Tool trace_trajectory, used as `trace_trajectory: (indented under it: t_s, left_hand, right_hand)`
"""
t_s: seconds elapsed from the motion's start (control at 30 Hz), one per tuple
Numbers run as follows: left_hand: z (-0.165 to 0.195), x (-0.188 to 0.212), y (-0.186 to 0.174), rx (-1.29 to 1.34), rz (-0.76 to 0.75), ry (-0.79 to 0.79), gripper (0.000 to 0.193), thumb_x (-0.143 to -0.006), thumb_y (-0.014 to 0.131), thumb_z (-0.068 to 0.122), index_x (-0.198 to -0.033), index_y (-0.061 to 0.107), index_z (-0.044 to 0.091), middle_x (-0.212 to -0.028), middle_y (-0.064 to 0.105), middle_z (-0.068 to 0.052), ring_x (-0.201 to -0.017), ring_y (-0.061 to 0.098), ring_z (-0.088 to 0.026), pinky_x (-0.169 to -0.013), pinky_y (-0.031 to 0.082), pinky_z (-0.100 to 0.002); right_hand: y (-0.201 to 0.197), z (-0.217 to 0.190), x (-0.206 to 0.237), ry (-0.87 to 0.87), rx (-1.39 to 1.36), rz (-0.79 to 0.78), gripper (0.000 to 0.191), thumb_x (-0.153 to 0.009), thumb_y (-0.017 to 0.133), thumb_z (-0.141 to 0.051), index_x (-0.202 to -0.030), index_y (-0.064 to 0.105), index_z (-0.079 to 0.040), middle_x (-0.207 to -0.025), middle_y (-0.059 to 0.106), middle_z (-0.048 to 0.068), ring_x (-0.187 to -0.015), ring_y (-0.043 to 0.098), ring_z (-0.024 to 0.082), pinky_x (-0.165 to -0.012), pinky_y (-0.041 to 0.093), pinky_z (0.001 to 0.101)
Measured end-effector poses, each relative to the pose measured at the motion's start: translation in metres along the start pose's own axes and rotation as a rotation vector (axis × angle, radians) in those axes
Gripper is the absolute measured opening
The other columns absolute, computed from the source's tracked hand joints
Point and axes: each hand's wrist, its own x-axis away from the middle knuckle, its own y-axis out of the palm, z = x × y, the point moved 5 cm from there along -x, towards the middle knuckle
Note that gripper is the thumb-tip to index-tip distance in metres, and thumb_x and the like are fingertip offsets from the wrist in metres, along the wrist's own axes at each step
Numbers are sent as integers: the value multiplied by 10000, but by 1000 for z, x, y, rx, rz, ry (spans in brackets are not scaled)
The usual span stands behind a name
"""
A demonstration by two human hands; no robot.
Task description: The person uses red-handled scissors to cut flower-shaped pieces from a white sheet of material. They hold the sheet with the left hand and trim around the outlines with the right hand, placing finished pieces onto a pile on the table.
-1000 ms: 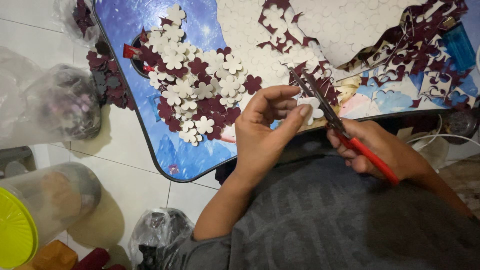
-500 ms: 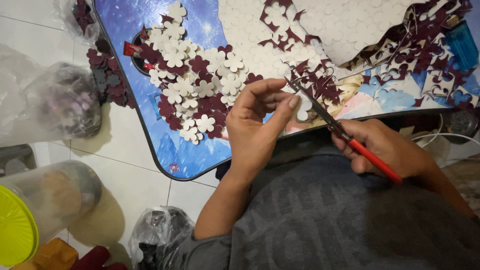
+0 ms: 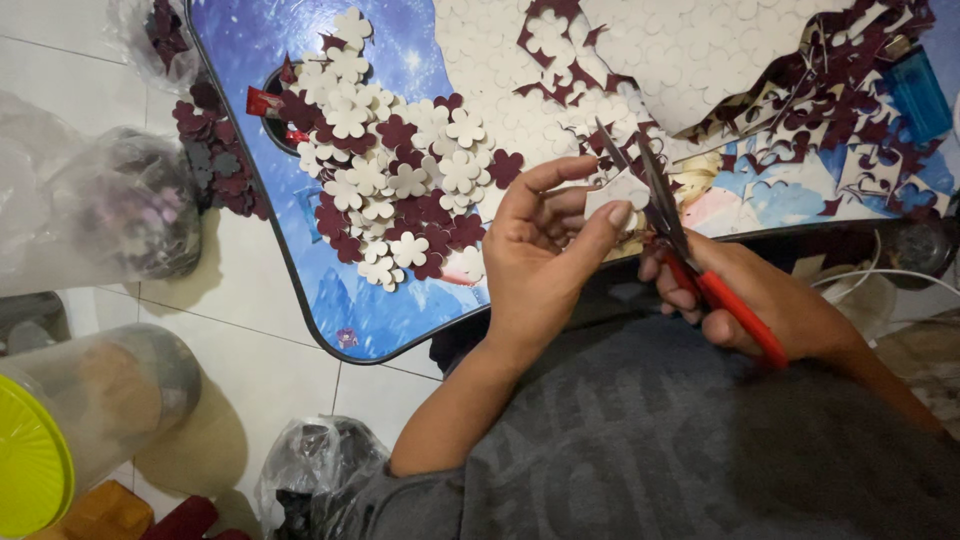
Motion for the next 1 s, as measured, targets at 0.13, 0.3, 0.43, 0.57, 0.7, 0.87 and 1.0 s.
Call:
trace_trajectory:
  t_s: [0.13, 0.3, 0.43, 0.57, 0.7, 0.87, 1.0]
  left_hand:
    - [-1, 2, 2, -6, -6, -9, 385, -996, 730, -16, -1352, 585, -26, -1037, 708, -86, -975, 685, -105, -845, 575, -229]
    - [2, 2, 2, -68, 1, -2, 369, -989, 735, -11, -1332, 600, -30, -1062, 713, -81, -971, 684, -102, -847, 569, -231]
    - [3, 1, 2, -85, 1, -1, 366, -984, 735, -9, -1325, 603, -28, -1060, 717, -80, -964, 687, -101, -841, 571, -233]
    - [2, 0, 1, -68, -4, 0, 367, -986, 735, -14, -1327, 602, -32, -1078, 724, -86, -970, 684, -104, -855, 570, -235]
    - [3, -1, -1, -76, -8, 26, 367, -990, 741, -23, -1329, 600, -28, -1075, 722, -90, -988, 688, -109, -872, 574, -238]
    - [4, -2, -6, -67, 28, 26, 380, -969, 745, -28, -1320, 601, -24, -1116, 719, -91, -1001, 691, -117, -875, 581, -248]
    - [7, -4, -9, -78, 30, 56, 387, -974, 750, -31, -1330, 597, -27, -1130, 719, -102, -1026, 697, -132, -906, 585, -255]
  right_hand:
    - [0, 1, 1, 9, -14, 12, 1199, -559, 503, -1010, -1210, 550, -5, -749, 479, 25, -661, 483, 129, -577, 443, 291]
    - [-1, 1, -1, -3, -11, -6, 1189, -555, 508, -1007, -1211, 549, -16, -729, 469, 13, -628, 464, 105, -598, 465, 259]
    - [0, 3, 1, 33, -82, -13, 1164, -515, 564, -982, -1163, 524, -15, -768, 454, 7, -619, 408, 93, -477, 373, 250]
    - [-1, 5, 0, 34, -94, 5, 1132, -498, 570, -977, -1096, 541, -16, -742, 433, 2, -600, 397, 97, -482, 378, 260]
    - [-4, 7, 1, 25, 0, -3, 1060, -514, 526, -988, -1002, 549, -48, -682, 423, -15, -565, 405, 90, -485, 390, 255]
    - [-8, 12, 2, 16, 103, -18, 989, -566, 499, -979, -963, 553, -75, -683, 465, -31, -559, 427, 83, -451, 376, 261]
    - [-9, 18, 4, 22, 119, -23, 967, -582, 508, -965, -942, 566, -70, -665, 471, -12, -555, 437, 107, -447, 392, 289]
